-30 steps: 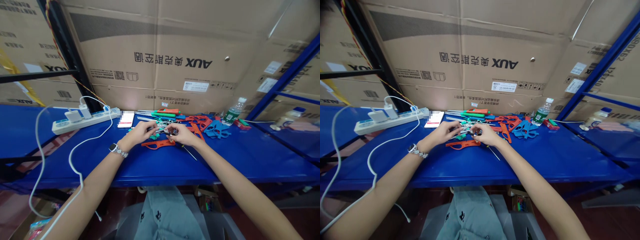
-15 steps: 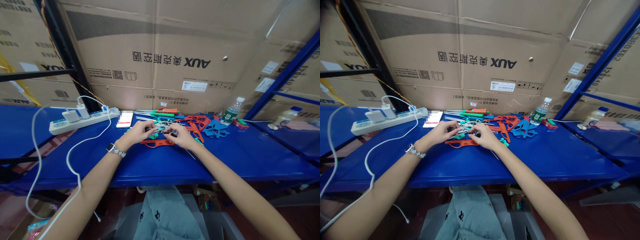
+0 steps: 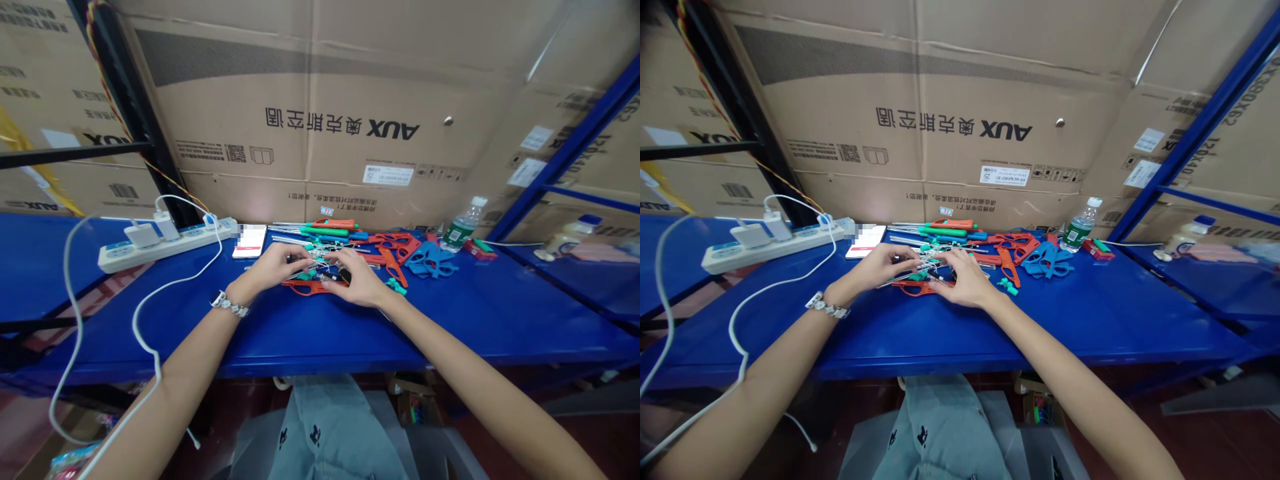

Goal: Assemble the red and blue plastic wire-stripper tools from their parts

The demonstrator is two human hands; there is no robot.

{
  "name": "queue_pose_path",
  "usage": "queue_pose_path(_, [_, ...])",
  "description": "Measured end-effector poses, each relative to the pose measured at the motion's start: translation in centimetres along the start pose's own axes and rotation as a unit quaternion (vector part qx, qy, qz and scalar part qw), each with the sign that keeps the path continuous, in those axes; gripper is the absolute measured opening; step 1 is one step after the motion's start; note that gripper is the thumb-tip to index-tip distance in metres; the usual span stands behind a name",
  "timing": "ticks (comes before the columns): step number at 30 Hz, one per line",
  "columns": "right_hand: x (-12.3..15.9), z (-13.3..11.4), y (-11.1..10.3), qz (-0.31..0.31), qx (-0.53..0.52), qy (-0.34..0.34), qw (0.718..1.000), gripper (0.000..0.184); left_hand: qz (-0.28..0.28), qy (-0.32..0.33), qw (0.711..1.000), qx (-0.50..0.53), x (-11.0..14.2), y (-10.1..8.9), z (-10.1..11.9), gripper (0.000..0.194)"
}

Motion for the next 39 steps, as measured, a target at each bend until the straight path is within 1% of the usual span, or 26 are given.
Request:
queue_pose_path(1, [0.0, 0.1, 0.2, -0.008, 0.026, 0.010, 1.000, 0.044, 0.013, 0.001, 1.000, 0.003, 0.0, -0.2, 0.2, 0.029])
queue_pose_path(2, [-0.2, 0.2, 0.3, -0.020, 0.050, 0.021, 0.998, 0.043, 0.029, 0.002, 1.000, 0.006, 0.0, -0.4, 0.3, 0.029])
queue_pose_path(5, [-0.8, 0.9, 0.5, -0.048, 0.084, 0.037, 0.995, 0.018, 0.064, 0.001, 0.998, 0.009, 0.1, -1.0, 0.4, 0.030])
queue_pose_path(7, [-1.5, 1.5, 0.1, -0.053, 0.060, 0.044, 0.996, 0.008, 0.073, -0.004, 0.997, 0.001, 0.1, -1.2, 0.1, 0.030])
queue_pose_path(9, [-2.1, 2.3, -0.5, -0.050, 0.018, 0.060, 0.997, 0.006, 0.068, -0.010, 0.997, -0.024, 0.2, -1.3, -0.5, 0.028])
queue_pose_path(11, [-2.6, 2.9, -1.0, -0.041, -0.002, 0.061, 0.997, 0.007, 0.048, -0.013, 0.997, -0.064, 0.1, -1.1, -1.0, 0.024])
queue_pose_path(13, [-2.7, 3.1, -1.2, -0.037, 0.004, 0.057, 0.998, 0.011, 0.019, -0.017, 0.993, -0.111, 0.1, -0.7, -1.4, 0.021])
queue_pose_path(16, [-2.5, 2.9, -0.9, -0.032, 0.017, 0.056, 0.998, 0.013, -0.017, -0.035, 0.981, -0.188, 0.2, -0.2, -1.8, 0.021])
queue_pose_path(18, [-2.1, 2.4, -0.7, -0.018, 0.013, 0.051, 0.998, 0.010, -0.029, -0.042, 0.974, -0.220, 0.2, 0.0, -1.8, 0.020])
queue_pose_path(19, [-1.8, 2.1, -0.7, -0.012, 0.009, 0.048, 0.999, 0.010, -0.030, -0.041, 0.973, -0.224, 0.2, 0.0, -1.7, 0.019])
queue_pose_path(22, [-1.4, 1.4, -0.6, -0.005, 0.007, 0.043, 0.999, 0.020, -0.021, -0.016, 0.981, -0.194, 0.2, 0.0, -1.2, 0.020])
queue_pose_path(25, [-1.2, 1.3, -0.5, -0.008, 0.046, 0.043, 0.998, 0.022, -0.002, 0.019, 0.989, -0.146, 0.1, -0.2, -0.7, 0.018])
queue_pose_path(27, [-1.2, 1.5, -0.4, -0.013, 0.083, 0.037, 0.996, 0.022, 0.004, 0.031, 0.991, -0.131, 0.1, -0.2, -0.5, 0.016])
queue_pose_path(29, [-1.1, 1.7, -0.2, -0.021, 0.112, 0.032, 0.993, 0.021, 0.003, 0.035, 0.989, -0.145, 0.1, -0.1, -0.4, 0.016])
queue_pose_path(32, [-1.0, 1.8, 0.0, -0.035, 0.136, 0.038, 0.989, 0.020, 0.017, 0.038, 0.979, -0.198, 0.0, 0.0, -0.1, 0.015])
queue_pose_path(34, [-1.0, 1.3, 0.1, -0.038, 0.140, 0.036, 0.989, 0.035, 0.026, 0.039, 0.973, -0.224, 0.1, 0.1, 0.1, 0.014])
queue_pose_path(36, [-1.1, 0.3, 0.2, -0.030, 0.131, 0.010, 0.991, 0.051, 0.024, 0.040, 0.972, -0.231, 0.0, 0.4, 0.2, 0.012])
queue_pose_path(37, [-1.2, -0.3, 0.2, -0.021, 0.123, -0.009, 0.992, 0.052, 0.023, 0.041, 0.973, -0.227, 0.0, 0.5, 0.3, 0.012])
queue_pose_path(38, [-1.2, -0.8, 0.3, -0.012, 0.114, -0.026, 0.993, 0.047, 0.023, 0.043, 0.974, -0.220, 0.0, 0.6, 0.3, 0.010])
queue_pose_path(39, [-1.3, -1.1, 0.4, -0.005, 0.103, -0.037, 0.994, 0.036, 0.025, 0.045, 0.977, -0.208, 0.0, 0.7, 0.3, 0.008])
Point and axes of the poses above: each hand's wrist, its own x-axis away from the middle knuckle, its own y-axis out of the palm, z = x × y, the point moved 6 cm from there along -x, towards the middle knuckle, and after that the axes turned 9 degrees about -x, right-handed, at the moved point
